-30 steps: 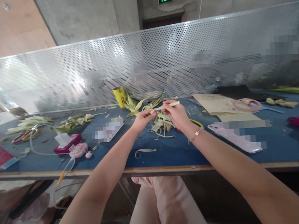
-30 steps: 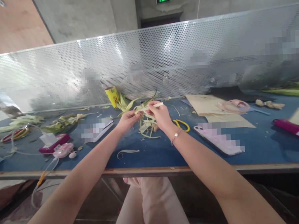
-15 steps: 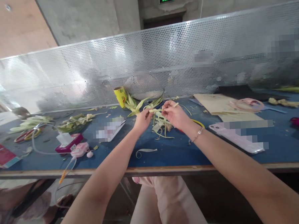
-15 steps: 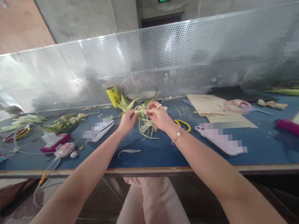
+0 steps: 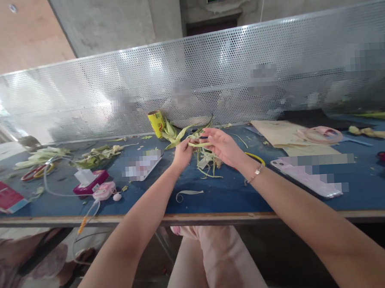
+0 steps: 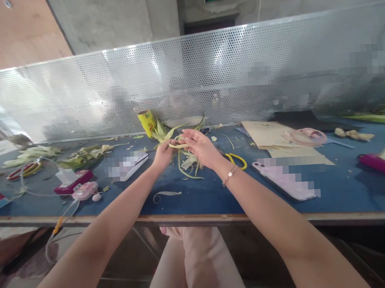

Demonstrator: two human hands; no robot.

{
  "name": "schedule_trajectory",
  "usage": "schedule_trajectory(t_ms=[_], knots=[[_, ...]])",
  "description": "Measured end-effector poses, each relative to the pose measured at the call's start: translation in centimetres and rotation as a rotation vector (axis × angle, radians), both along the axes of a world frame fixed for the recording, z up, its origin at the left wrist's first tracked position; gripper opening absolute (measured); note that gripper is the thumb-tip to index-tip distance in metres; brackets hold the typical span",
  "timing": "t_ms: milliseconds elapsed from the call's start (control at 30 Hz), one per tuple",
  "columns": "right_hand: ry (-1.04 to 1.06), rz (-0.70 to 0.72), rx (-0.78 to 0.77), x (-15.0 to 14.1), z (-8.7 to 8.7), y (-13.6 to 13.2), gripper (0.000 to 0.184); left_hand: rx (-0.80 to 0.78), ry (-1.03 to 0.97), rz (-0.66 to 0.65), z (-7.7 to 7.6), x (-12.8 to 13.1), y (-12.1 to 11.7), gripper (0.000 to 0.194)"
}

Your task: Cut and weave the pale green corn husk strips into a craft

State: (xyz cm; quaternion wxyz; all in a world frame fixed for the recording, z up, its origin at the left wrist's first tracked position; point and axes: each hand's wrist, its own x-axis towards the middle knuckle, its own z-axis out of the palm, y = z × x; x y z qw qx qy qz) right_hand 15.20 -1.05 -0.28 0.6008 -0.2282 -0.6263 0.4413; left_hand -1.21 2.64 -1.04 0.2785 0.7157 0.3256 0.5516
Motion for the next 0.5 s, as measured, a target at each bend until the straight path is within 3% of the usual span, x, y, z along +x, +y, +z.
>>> schedule_trajectory(t_ms=[167, 300, 500], knots=[[-0.083, -0.118, -0.021, 0.1, -0.1, 0.4, 0.028, -0.189, -0.110, -0.133, 0.0, -0.1, 0.0, 0.046], [-0.314, -0.154, 0.078, -0.2, -0.4, 0.0, 0.024, -0.181, -0.067, -0.156, 0.2, -0.2, -0.3, 0.053], [-0.565, -0.333, 0.295, -1.3, -1.4, 0.3, 0.015, -0.102, -0.049, -0.188, 0.2, 0.1, -0.1, 0.046]])
